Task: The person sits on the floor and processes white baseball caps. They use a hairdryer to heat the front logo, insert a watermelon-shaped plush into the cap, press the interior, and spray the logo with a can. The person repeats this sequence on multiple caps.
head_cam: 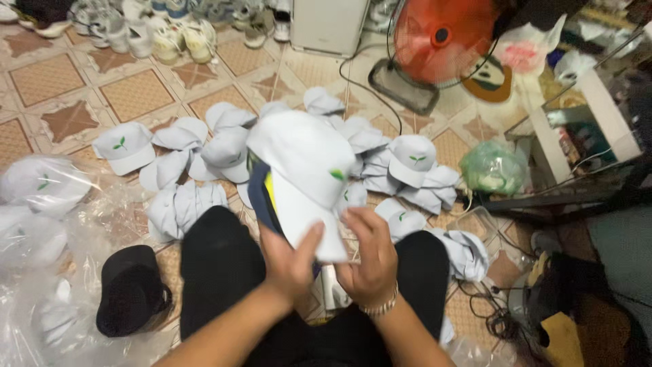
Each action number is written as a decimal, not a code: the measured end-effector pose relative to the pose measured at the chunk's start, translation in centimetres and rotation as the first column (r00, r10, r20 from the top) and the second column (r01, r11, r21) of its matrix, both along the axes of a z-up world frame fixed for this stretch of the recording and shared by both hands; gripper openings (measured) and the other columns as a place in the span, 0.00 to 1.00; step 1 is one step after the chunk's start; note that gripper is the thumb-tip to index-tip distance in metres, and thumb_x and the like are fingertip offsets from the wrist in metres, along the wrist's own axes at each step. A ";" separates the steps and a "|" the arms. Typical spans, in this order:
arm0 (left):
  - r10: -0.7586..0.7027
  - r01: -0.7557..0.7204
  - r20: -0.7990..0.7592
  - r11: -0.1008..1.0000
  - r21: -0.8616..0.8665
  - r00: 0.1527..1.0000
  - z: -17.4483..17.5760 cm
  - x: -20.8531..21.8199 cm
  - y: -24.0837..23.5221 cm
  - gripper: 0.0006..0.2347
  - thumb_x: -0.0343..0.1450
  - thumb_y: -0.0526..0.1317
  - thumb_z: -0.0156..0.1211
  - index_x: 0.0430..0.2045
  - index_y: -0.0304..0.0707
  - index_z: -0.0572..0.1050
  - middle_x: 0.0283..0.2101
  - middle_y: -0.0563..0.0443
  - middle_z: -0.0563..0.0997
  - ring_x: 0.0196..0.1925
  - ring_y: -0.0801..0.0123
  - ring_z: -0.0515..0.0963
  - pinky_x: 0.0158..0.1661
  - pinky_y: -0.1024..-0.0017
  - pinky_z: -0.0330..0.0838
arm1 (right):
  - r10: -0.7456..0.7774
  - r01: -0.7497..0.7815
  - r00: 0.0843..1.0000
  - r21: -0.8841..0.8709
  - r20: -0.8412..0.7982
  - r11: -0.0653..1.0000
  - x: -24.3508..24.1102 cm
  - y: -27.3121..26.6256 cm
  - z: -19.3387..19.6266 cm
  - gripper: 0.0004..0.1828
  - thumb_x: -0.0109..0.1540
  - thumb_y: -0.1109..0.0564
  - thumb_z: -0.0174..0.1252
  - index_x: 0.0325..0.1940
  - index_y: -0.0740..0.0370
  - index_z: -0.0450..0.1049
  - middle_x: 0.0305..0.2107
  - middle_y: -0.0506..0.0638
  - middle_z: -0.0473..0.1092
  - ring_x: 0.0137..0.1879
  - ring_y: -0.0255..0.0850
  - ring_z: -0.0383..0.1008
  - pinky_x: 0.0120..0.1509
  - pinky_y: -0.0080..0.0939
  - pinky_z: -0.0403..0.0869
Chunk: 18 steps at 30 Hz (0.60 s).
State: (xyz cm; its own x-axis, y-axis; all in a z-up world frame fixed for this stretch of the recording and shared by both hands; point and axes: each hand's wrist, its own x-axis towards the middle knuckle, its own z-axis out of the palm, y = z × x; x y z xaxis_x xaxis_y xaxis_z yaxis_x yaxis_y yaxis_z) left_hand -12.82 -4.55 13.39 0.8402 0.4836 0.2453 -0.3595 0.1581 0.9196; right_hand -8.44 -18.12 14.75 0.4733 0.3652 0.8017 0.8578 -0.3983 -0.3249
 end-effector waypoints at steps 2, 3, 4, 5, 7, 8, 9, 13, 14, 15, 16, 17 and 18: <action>-0.021 -0.125 0.295 0.875 0.467 0.955 2.6 -3.8 -0.8 0.30 0.77 0.43 0.56 0.65 0.15 0.49 0.60 0.28 0.71 0.58 0.45 0.78 0.61 0.58 0.71 | -0.020 0.020 1.000 0.030 0.006 0.999 -2.9 -1.3 1.2 0.15 0.63 0.61 0.61 0.54 0.67 0.75 0.45 0.59 0.75 0.48 0.49 0.80 0.52 0.40 0.79; 0.014 -0.204 0.311 0.782 0.588 0.950 3.5 -5.2 -1.0 0.34 0.74 0.50 0.57 0.64 0.16 0.52 0.59 0.26 0.69 0.57 0.42 0.77 0.59 0.59 0.71 | -0.065 0.074 0.994 0.110 -0.084 0.991 -4.3 -2.1 1.3 0.13 0.65 0.60 0.61 0.52 0.68 0.76 0.41 0.57 0.76 0.44 0.45 0.79 0.47 0.38 0.77; 0.047 -0.277 0.332 0.666 0.692 0.942 4.1 -6.4 -1.1 0.39 0.70 0.58 0.57 0.62 0.16 0.54 0.58 0.23 0.68 0.56 0.39 0.75 0.57 0.60 0.71 | -0.100 0.133 0.979 0.182 -0.179 0.974 -5.6 -2.9 1.2 0.12 0.66 0.60 0.60 0.51 0.70 0.77 0.38 0.55 0.76 0.39 0.41 0.77 0.41 0.35 0.74; 0.080 -0.329 0.342 0.534 0.779 0.936 4.6 -7.7 -1.3 0.44 0.66 0.65 0.58 0.61 0.16 0.56 0.57 0.21 0.66 0.56 0.36 0.73 0.55 0.61 0.70 | -0.127 0.200 0.949 0.238 -0.290 0.951 -6.7 -3.7 0.9 0.11 0.67 0.60 0.60 0.50 0.71 0.78 0.35 0.53 0.77 0.35 0.37 0.76 0.36 0.32 0.72; 0.164 -0.420 0.397 0.152 0.895 0.903 4.9 -9.8 -1.1 0.37 0.71 0.65 0.59 0.62 0.30 0.63 0.58 0.34 0.66 0.58 0.45 0.68 0.58 0.59 0.63 | 0.014 0.204 0.796 0.291 -0.605 0.935 -7.8 -5.6 0.1 0.13 0.68 0.57 0.58 0.50 0.71 0.78 0.34 0.52 0.78 0.36 0.34 0.76 0.39 0.32 0.74; 0.190 -0.428 0.430 -0.053 0.902 0.883 4.8 -10.9 -1.1 0.33 0.73 0.65 0.60 0.63 0.38 0.67 0.58 0.40 0.66 0.59 0.49 0.65 0.59 0.58 0.60 | 0.088 0.218 0.676 0.312 -0.732 0.925 -8.3 -6.4 -0.4 0.14 0.68 0.56 0.58 0.50 0.72 0.78 0.34 0.52 0.78 0.37 0.33 0.75 0.40 0.32 0.75; 0.151 -0.297 0.298 -0.028 0.954 0.942 4.6 -11.9 -1.0 0.32 0.71 0.63 0.60 0.62 0.38 0.68 0.59 0.39 0.67 0.61 0.48 0.66 0.58 0.55 0.59 | 0.163 0.192 0.547 0.312 -0.821 0.930 -8.9 -7.1 -0.9 0.15 0.67 0.55 0.58 0.47 0.72 0.79 0.31 0.52 0.79 0.34 0.33 0.76 0.36 0.33 0.75; 0.038 0.037 -0.040 0.066 0.997 0.998 3.1 -14.9 -0.2 0.31 0.65 0.57 0.61 0.59 0.36 0.70 0.59 0.33 0.71 0.61 0.46 0.69 0.56 0.49 0.59 | 0.263 0.150 0.146 0.284 -0.954 0.947 -10.3 -7.8 -3.1 0.17 0.65 0.52 0.59 0.42 0.73 0.80 0.27 0.53 0.80 0.27 0.34 0.77 0.31 0.33 0.75; 0.025 0.063 -0.066 0.093 0.994 0.998 2.5 -15.3 -0.1 0.32 0.64 0.56 0.61 0.59 0.34 0.70 0.58 0.32 0.71 0.60 0.46 0.70 0.55 0.49 0.59 | 0.251 0.151 0.099 0.264 -0.963 0.953 -10.6 -7.8 -3.3 0.18 0.65 0.52 0.59 0.42 0.73 0.80 0.26 0.53 0.80 0.27 0.34 0.78 0.31 0.33 0.75; 0.028 0.099 -0.102 0.083 0.992 0.994 1.9 -15.4 0.1 0.31 0.64 0.57 0.61 0.57 0.33 0.71 0.54 0.33 0.72 0.56 0.48 0.71 0.52 0.50 0.61 | 0.220 0.153 0.091 0.231 -0.971 0.961 -10.6 -7.7 -3.4 0.18 0.65 0.51 0.59 0.43 0.72 0.80 0.26 0.53 0.80 0.28 0.34 0.78 0.31 0.33 0.76; 0.032 0.135 -0.138 0.073 0.988 0.990 1.3 -15.5 0.2 0.31 0.64 0.57 0.61 0.55 0.32 0.72 0.50 0.34 0.74 0.52 0.49 0.73 0.49 0.51 0.62 | 0.188 0.154 0.082 0.199 -0.979 0.968 -10.7 -7.6 -3.4 0.18 0.64 0.51 0.59 0.44 0.72 0.81 0.26 0.53 0.81 0.28 0.34 0.79 0.32 0.33 0.76; 0.035 0.172 -0.174 0.061 0.983 0.984 0.6 -15.6 0.3 0.30 0.64 0.58 0.61 0.52 0.31 0.74 0.46 0.35 0.75 0.48 0.50 0.74 0.47 0.52 0.64 | 0.159 0.155 0.073 0.169 -0.985 0.973 -10.8 -7.5 -3.2 0.19 0.64 0.51 0.59 0.44 0.71 0.81 0.26 0.53 0.81 0.28 0.34 0.80 0.32 0.33 0.77; 0.058 0.259 -0.260 0.024 0.966 0.964 -0.2 -15.1 0.6 0.30 0.66 0.59 0.61 0.51 0.30 0.74 0.44 0.36 0.76 0.45 0.51 0.75 0.43 0.54 0.65 | 0.140 0.126 0.103 0.153 -0.985 0.980 -10.5 -7.0 -3.2 0.18 0.64 0.50 0.58 0.45 0.70 0.81 0.26 0.52 0.81 0.28 0.34 0.80 0.32 0.33 0.77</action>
